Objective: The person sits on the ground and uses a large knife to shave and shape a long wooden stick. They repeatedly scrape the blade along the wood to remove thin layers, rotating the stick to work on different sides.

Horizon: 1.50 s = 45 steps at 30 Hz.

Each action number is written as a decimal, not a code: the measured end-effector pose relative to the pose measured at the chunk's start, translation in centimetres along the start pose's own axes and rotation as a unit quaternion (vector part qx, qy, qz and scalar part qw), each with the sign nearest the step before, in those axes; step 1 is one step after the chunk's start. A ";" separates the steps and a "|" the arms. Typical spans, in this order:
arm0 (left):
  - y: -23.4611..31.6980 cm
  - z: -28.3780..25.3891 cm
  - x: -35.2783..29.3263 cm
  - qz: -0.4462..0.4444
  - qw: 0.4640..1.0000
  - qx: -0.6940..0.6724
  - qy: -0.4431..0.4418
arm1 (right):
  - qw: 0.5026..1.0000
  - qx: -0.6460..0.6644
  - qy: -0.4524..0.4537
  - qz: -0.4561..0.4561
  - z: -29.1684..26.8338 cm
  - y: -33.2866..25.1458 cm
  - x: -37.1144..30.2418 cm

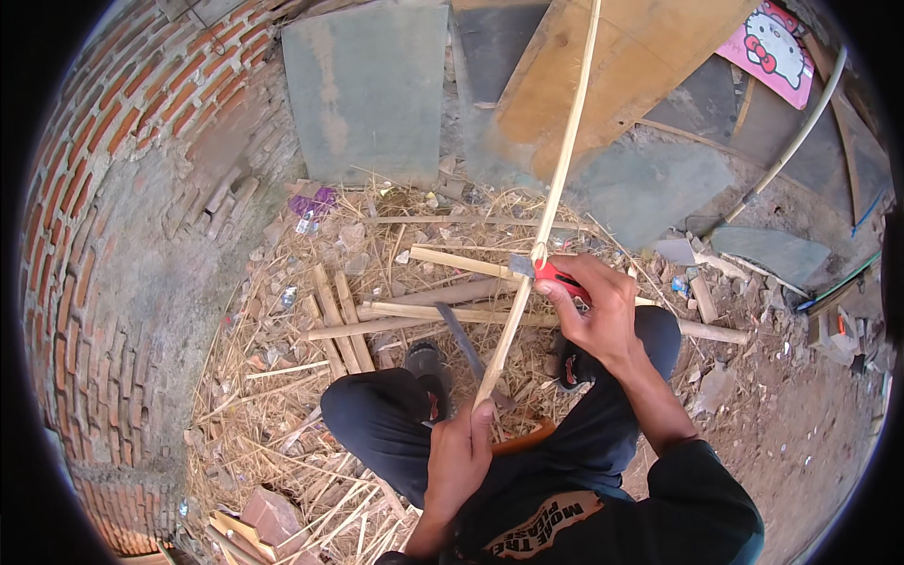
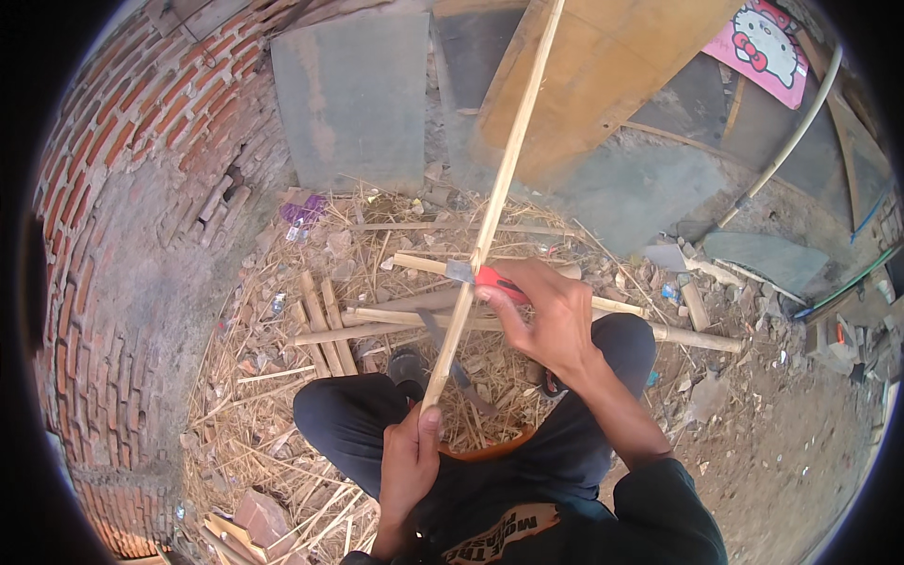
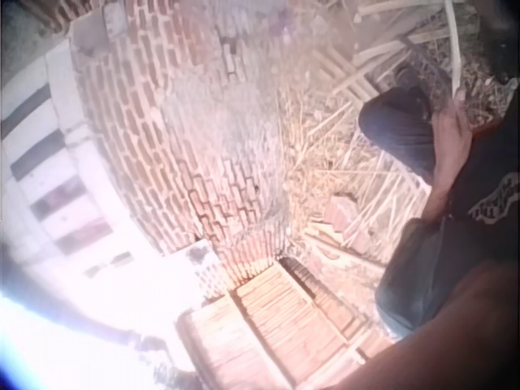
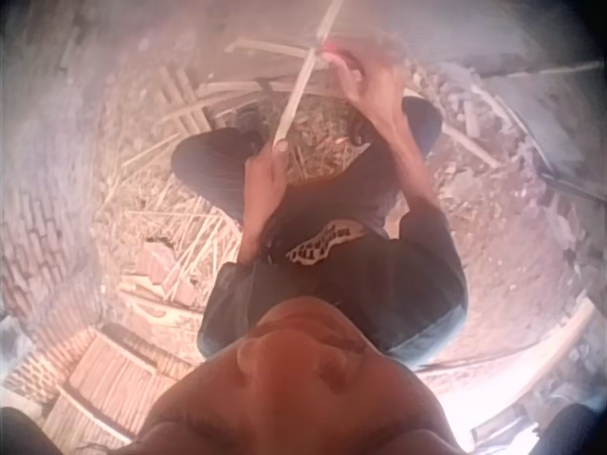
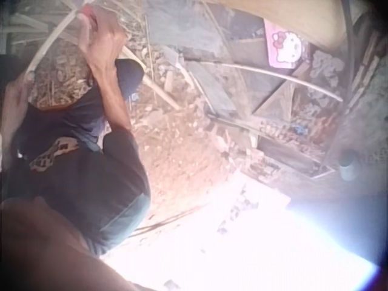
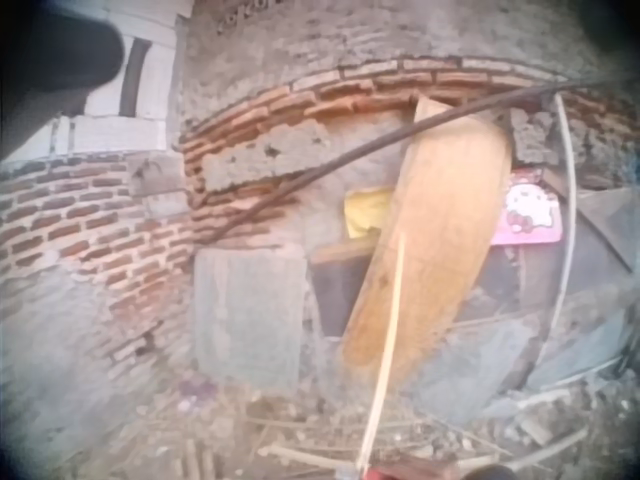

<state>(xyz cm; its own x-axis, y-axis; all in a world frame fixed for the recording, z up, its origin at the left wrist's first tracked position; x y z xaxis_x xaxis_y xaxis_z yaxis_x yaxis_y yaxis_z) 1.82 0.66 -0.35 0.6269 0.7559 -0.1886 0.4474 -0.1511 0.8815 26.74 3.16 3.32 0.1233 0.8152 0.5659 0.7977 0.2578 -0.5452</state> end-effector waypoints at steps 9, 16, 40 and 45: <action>0.2 -0.9 -0.7 0.013 0.999 0.035 0.025 | 0.998 -0.046 -0.044 -0.030 -0.3 0.6 0.4; -2.2 -0.3 -4.1 -0.043 0.997 0.053 -0.023 | 0.982 -0.042 0.030 0.181 -5.5 9.2 4.6; 0.1 -1.7 1.5 0.108 0.940 -0.253 -0.204 | 0.861 0.452 -0.110 0.204 -1.1 0.9 0.4; 0.4 -1.5 2.2 0.061 0.975 -0.155 -0.146 | 0.906 0.398 -0.067 0.125 -2.0 -0.2 0.1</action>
Point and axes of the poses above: each hand's wrist, its own x-axis towards the middle knuckle, its own z-axis out of the palm, y = z × x, the point moved 3 cm from there along x, towards the middle knuckle, and after that the axes turned 12 degrees about -y, right-handed, at the moved point
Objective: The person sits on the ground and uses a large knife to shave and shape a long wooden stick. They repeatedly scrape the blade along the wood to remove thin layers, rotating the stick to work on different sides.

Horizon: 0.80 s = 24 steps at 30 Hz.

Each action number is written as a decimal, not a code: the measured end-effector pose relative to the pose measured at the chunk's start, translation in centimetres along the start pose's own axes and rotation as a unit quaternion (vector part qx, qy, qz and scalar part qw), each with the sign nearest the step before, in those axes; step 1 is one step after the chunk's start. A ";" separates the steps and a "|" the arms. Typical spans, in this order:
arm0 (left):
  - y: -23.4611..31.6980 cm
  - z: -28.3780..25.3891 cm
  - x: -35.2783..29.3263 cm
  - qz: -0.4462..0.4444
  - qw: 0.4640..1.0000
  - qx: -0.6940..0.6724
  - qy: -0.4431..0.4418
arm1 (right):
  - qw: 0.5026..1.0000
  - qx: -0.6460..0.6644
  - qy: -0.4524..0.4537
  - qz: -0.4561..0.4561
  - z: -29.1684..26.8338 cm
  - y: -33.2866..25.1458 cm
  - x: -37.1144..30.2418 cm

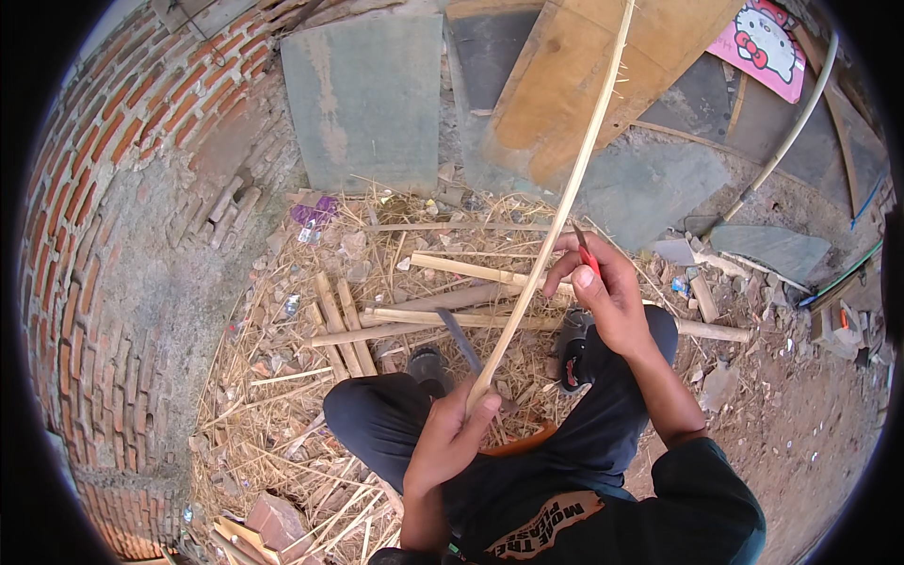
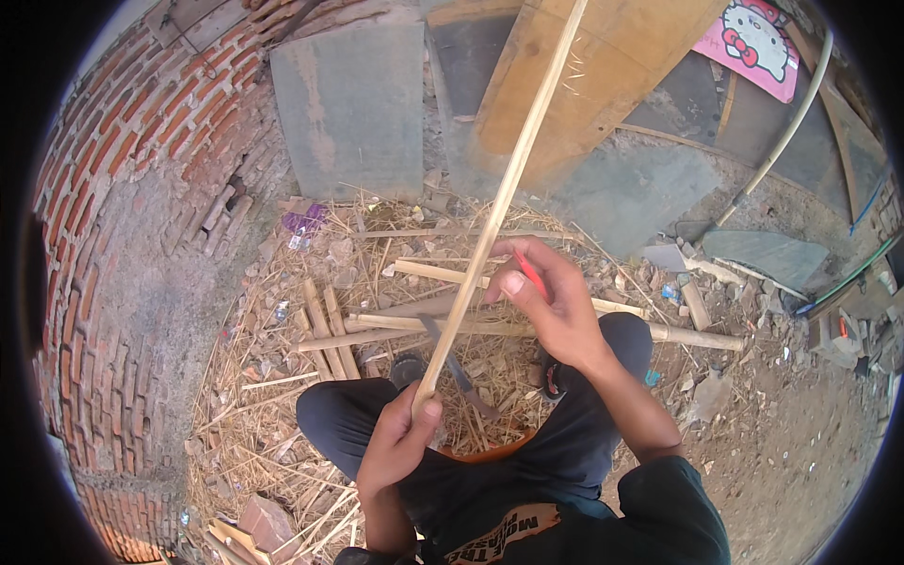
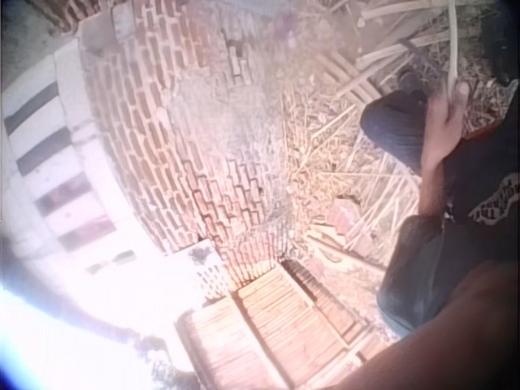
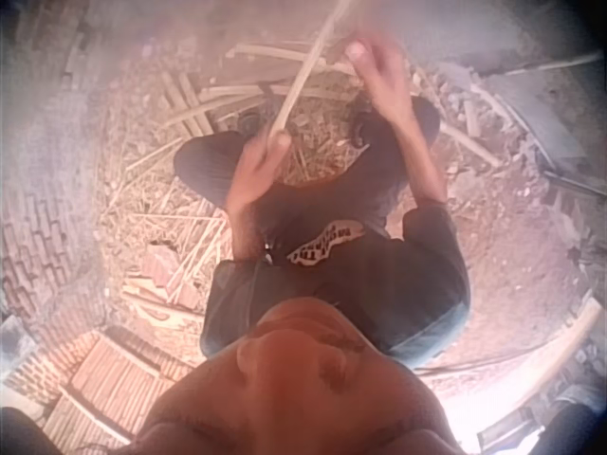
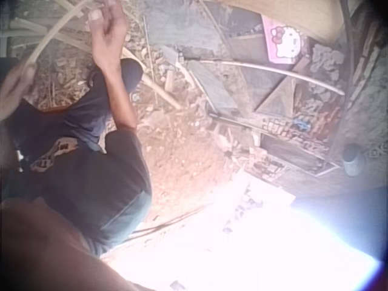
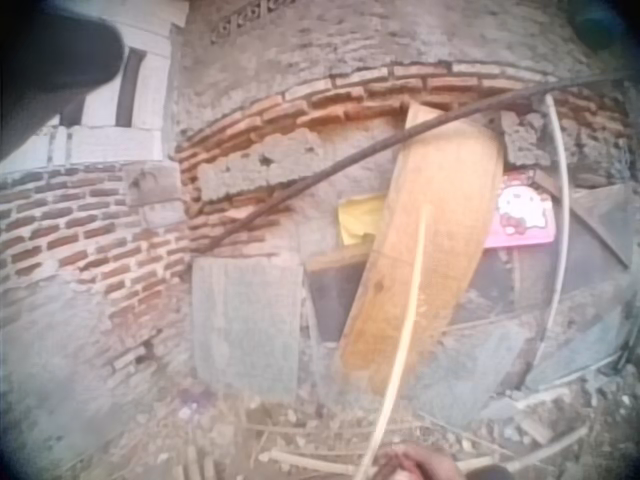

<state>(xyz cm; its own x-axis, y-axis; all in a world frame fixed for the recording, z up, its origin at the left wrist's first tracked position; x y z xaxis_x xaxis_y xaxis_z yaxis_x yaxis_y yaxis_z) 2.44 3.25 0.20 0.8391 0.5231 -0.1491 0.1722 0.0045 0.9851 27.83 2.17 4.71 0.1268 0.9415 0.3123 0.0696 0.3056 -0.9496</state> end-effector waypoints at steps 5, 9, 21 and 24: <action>1.8 0.1 0.5 0.012 0.990 0.106 0.090 | 0.956 -0.271 -0.095 -0.059 1.6 -0.7 -2.8; 1.7 0.3 1.1 0.038 0.986 0.135 0.093 | 0.898 -0.393 -0.129 -0.149 4.1 -0.4 -4.1; 2.9 1.0 1.3 0.051 0.966 0.209 0.142 | 0.885 -0.423 -0.083 -0.176 5.8 0.6 -4.6; 3.1 1.2 0.9 0.039 0.965 0.209 0.153 | 0.889 -0.415 -0.072 -0.180 5.7 0.0 -4.5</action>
Point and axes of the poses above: each hand's wrist, its own x-axis towards the middle knuckle, its own z-axis out of the palm, y = z × x, the point moved 3 cm from there along x, towards the middle knuckle, and after that the axes turned 12 degrees about -y, right-handed, at the moved point
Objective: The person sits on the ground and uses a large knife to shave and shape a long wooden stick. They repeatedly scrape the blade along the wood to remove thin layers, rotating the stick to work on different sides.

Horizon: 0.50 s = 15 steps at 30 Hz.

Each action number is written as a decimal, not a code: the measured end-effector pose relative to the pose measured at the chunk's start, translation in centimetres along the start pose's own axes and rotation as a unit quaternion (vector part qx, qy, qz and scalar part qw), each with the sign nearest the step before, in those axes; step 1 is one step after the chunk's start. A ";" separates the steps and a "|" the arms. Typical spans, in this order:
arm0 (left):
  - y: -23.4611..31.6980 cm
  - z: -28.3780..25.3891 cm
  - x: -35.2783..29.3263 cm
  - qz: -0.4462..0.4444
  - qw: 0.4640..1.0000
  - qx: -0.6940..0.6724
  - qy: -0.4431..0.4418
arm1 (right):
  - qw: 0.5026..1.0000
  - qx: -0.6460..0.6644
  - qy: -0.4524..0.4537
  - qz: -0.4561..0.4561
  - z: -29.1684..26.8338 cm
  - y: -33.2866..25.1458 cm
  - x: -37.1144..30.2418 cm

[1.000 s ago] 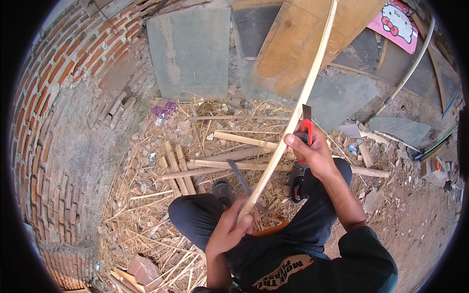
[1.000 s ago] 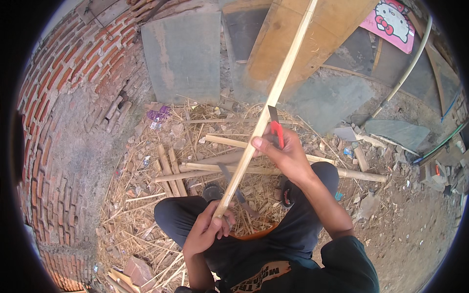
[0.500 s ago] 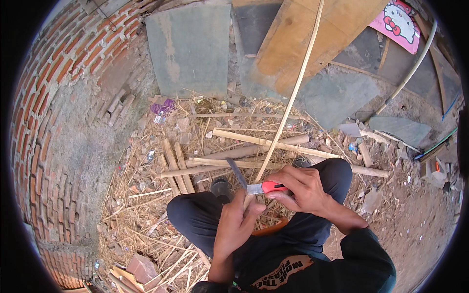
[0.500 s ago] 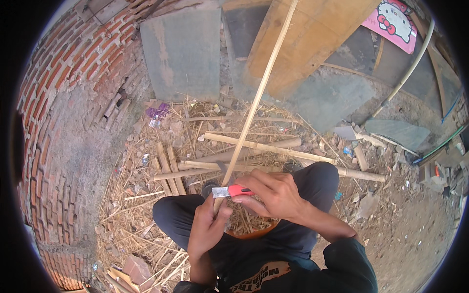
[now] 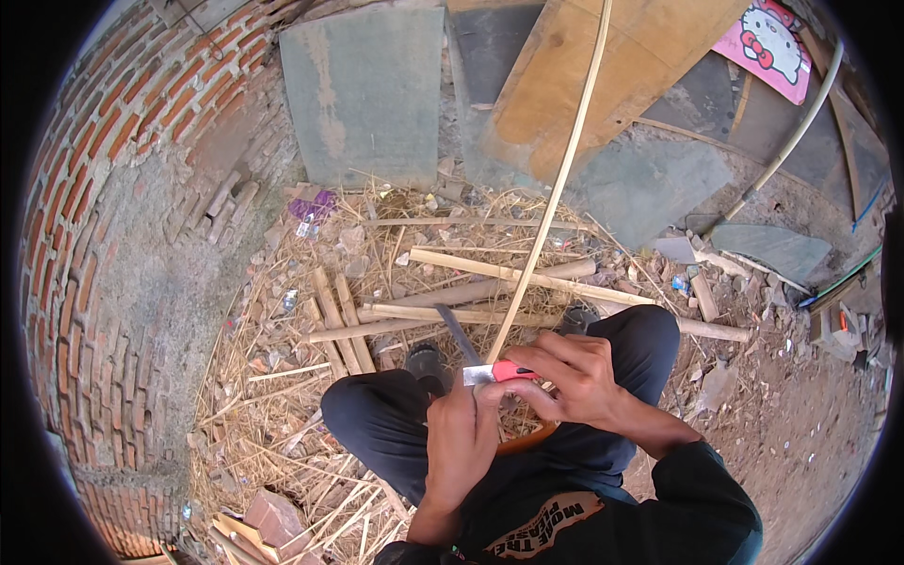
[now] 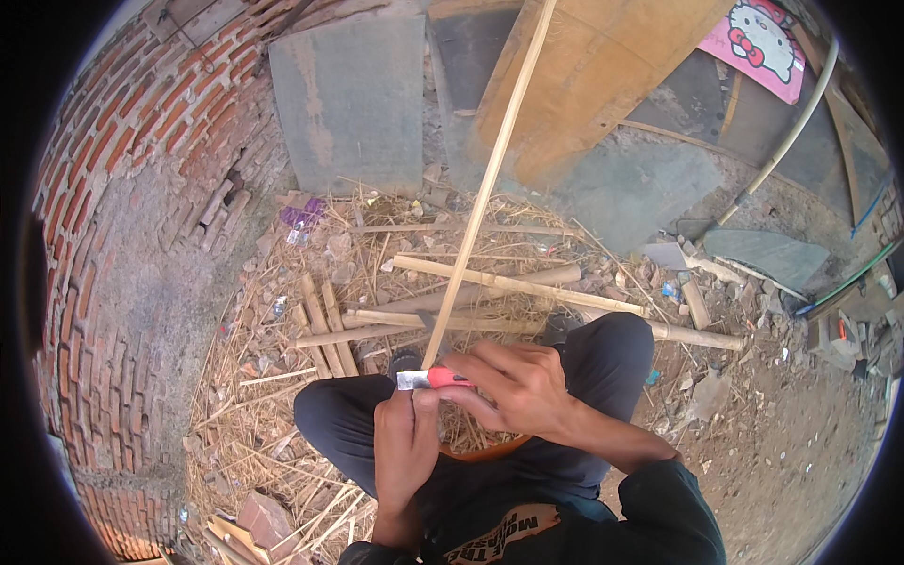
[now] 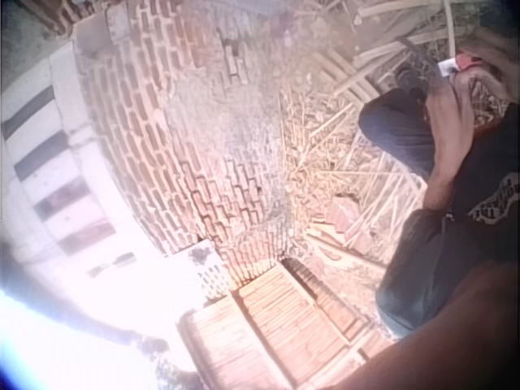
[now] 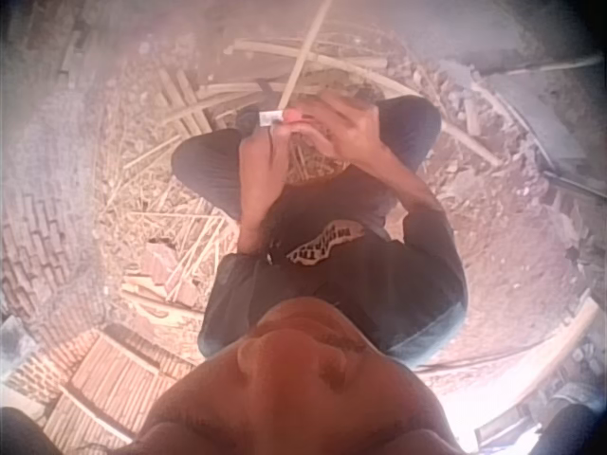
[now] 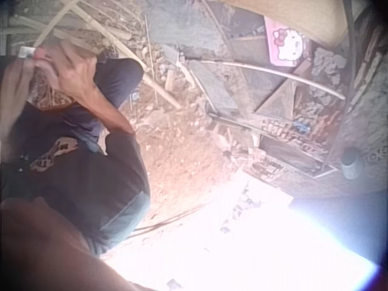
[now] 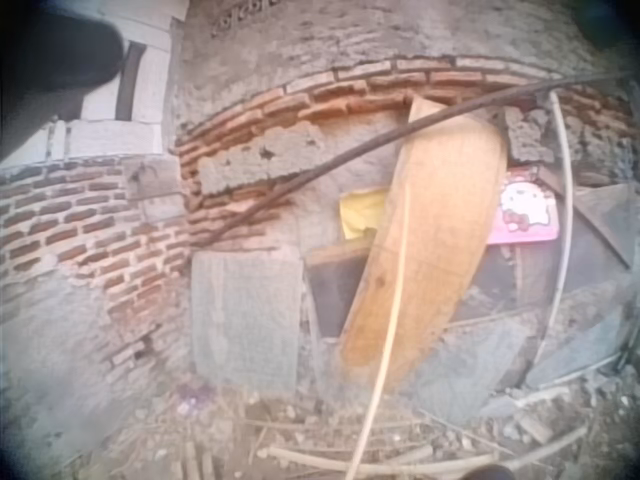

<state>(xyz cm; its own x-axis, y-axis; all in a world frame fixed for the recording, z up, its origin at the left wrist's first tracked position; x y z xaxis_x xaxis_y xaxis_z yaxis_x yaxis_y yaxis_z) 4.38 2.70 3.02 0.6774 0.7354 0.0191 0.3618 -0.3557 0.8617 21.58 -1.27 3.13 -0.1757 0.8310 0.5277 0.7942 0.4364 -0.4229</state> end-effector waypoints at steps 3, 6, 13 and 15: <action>0.4 0.2 0.1 0.000 0.999 -0.025 0.026 | 1.000 -0.009 0.009 -0.003 -0.5 -0.2 0.3; 1.0 0.2 0.1 -0.001 0.999 -0.032 0.042 | 1.000 -0.015 0.017 -0.012 -0.6 0.1 0.3; 1.2 0.3 -0.2 -0.034 0.999 -0.018 0.037 | 0.997 -0.025 0.049 0.046 -2.2 1.6 0.7; 0.6 0.5 -0.9 -0.040 0.999 -0.004 0.036 | 0.992 -0.019 0.077 0.103 -3.7 3.5 1.5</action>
Point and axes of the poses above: each hand's wrist, its own x-axis towards the middle knuckle, its own z-axis out of the palm, y = z × x, the point moved 3 cm from there along x, towards the middle knuckle, and after that the axes turned 12 degrees about -y, right-handed, at the moved point
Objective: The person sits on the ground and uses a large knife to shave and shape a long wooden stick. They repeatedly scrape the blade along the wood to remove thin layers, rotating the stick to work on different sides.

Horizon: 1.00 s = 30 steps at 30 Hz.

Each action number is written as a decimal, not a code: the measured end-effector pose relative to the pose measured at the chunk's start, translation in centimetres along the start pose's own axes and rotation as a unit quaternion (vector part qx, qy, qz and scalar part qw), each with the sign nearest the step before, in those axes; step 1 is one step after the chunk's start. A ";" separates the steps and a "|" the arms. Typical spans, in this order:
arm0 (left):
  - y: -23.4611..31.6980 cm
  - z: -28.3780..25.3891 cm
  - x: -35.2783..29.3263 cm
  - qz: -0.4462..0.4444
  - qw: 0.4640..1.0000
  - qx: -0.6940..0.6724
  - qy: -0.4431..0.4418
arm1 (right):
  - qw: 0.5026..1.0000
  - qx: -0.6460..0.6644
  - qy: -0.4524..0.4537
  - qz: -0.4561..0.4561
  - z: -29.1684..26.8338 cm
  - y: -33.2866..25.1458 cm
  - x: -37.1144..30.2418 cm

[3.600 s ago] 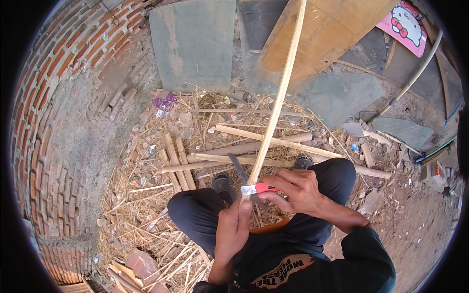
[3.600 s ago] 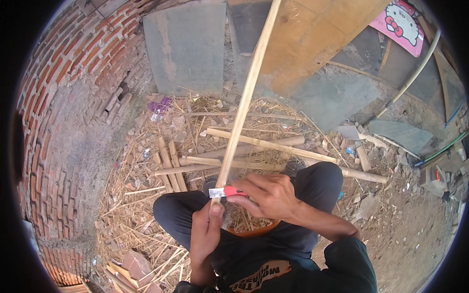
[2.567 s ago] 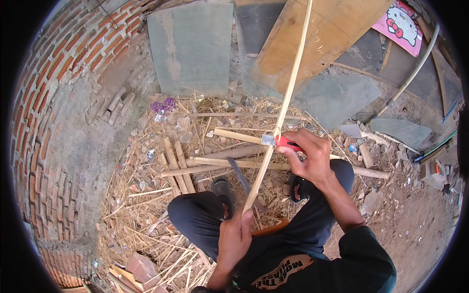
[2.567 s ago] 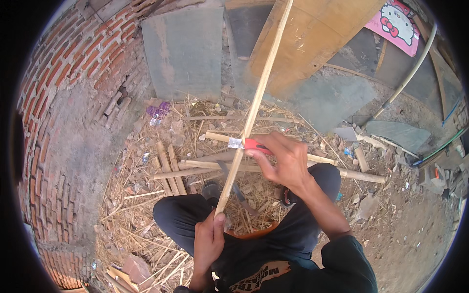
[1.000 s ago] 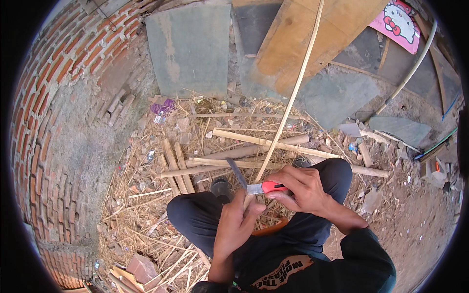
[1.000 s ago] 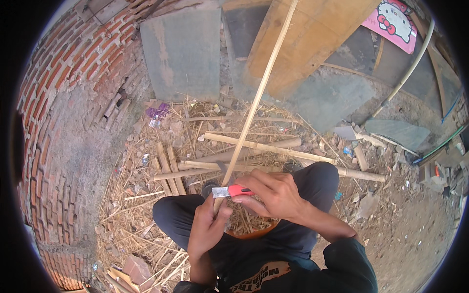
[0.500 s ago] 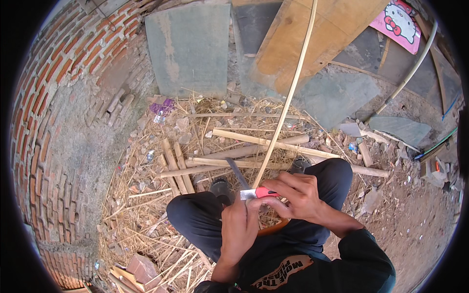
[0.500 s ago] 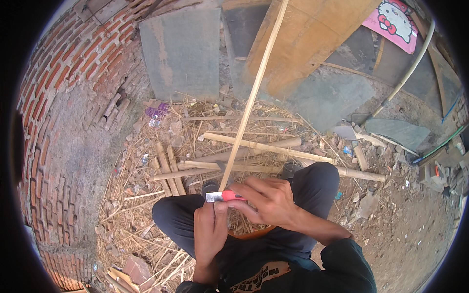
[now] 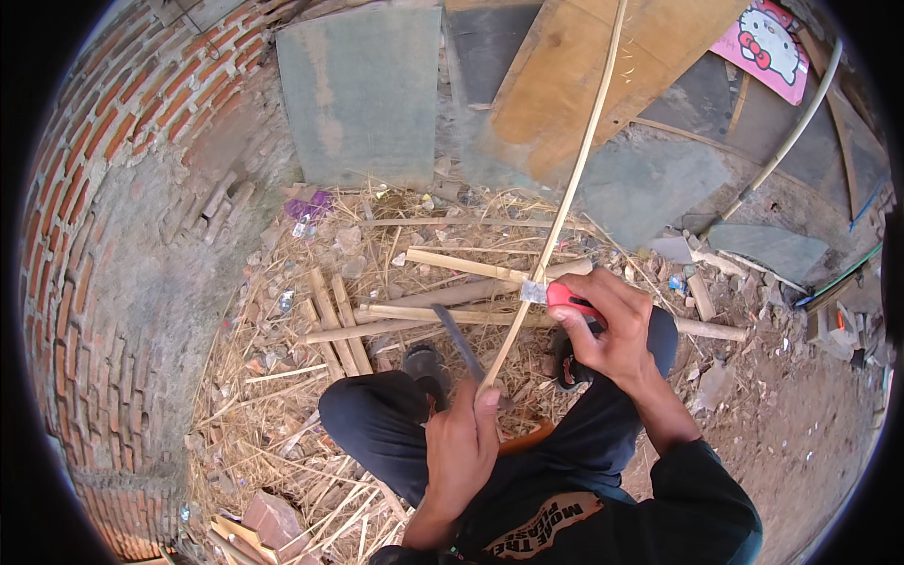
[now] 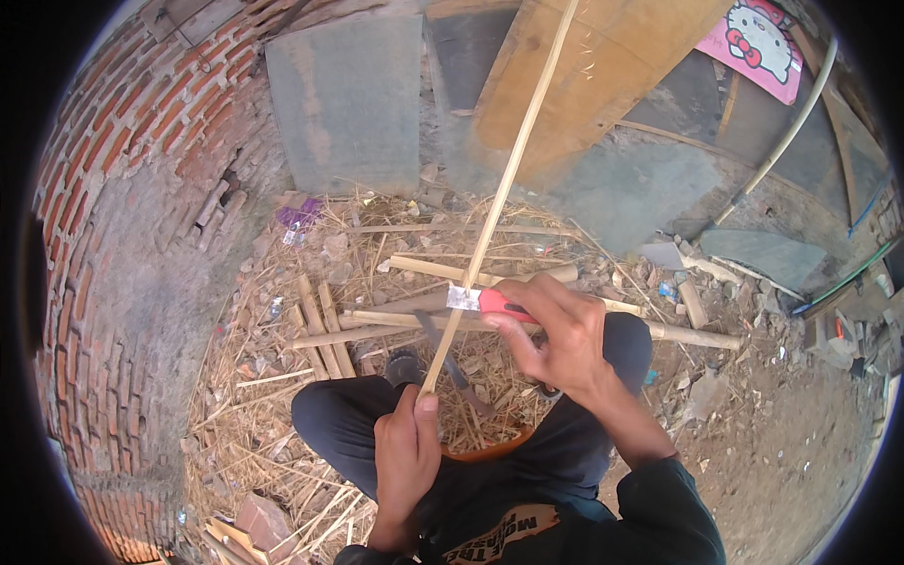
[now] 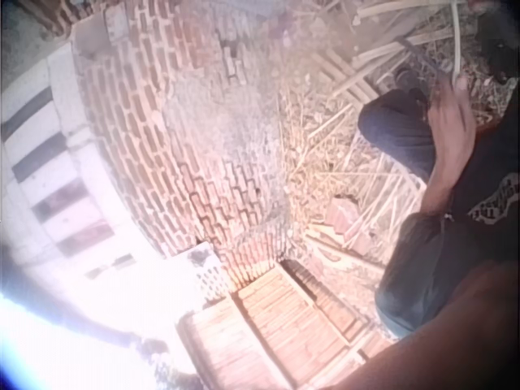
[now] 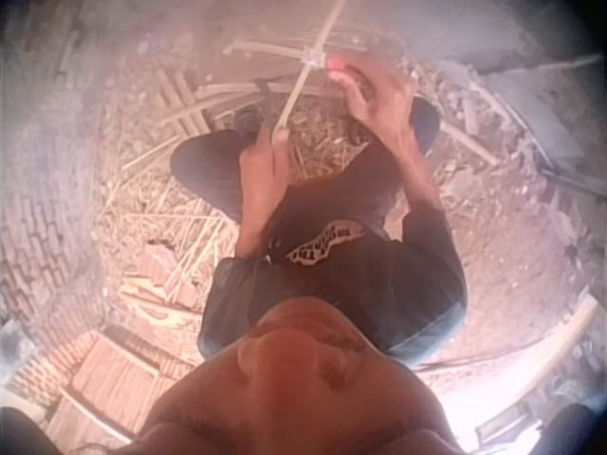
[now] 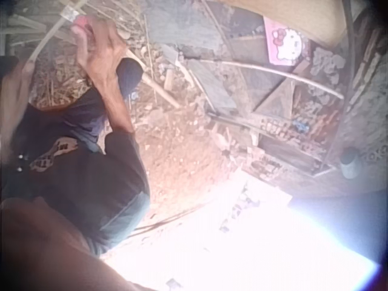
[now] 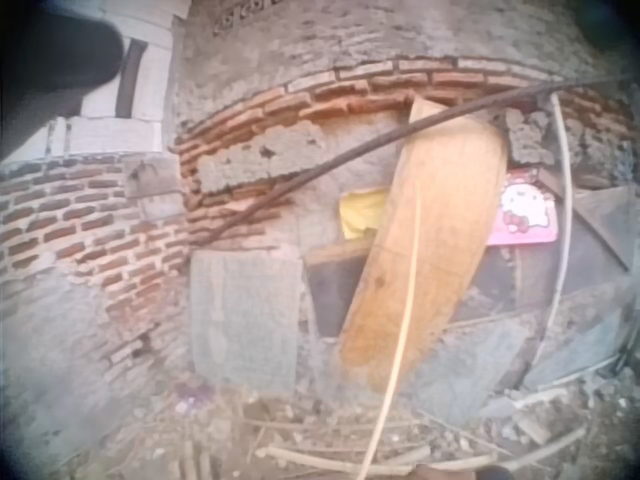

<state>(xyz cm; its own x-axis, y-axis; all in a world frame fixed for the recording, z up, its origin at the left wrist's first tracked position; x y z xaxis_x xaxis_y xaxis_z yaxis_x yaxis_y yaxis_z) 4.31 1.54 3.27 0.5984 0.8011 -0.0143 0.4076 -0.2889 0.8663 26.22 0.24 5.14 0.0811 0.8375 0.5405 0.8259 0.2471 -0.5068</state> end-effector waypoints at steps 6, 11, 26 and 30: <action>-2.2 0.6 -1.0 -0.013 0.999 0.036 -0.018 | 0.999 0.027 -0.026 0.032 -1.0 3.3 1.8; -2.4 0.4 -1.3 -0.020 0.999 0.044 -0.014 | 0.998 0.039 -0.038 0.021 -1.2 3.6 2.6; -4.8 0.2 -4.0 -0.070 0.993 0.092 -0.036 | 0.997 0.021 0.021 0.068 -3.3 9.4 7.2; -5.1 0.0 -4.6 -0.081 0.992 0.091 -0.044 | 0.996 -0.005 0.019 0.092 -3.4 10.5 8.6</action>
<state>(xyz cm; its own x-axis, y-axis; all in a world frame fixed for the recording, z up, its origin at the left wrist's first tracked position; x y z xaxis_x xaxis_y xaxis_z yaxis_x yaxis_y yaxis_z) -0.54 -0.63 -1.09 0.5694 0.7981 -0.1970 0.6167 -0.2563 0.7443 37.52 8.34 6.71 0.2525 0.8495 0.4633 0.8005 0.0856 -0.5932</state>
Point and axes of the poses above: each hand's wrist, its own x-axis towards the middle knuckle, its own z-axis out of the palm, y = z × x, the point moved 3 cm from there along x, towards the middle knuckle, and after that the axes turned 12 degrees about -y, right-handed, at the moved point
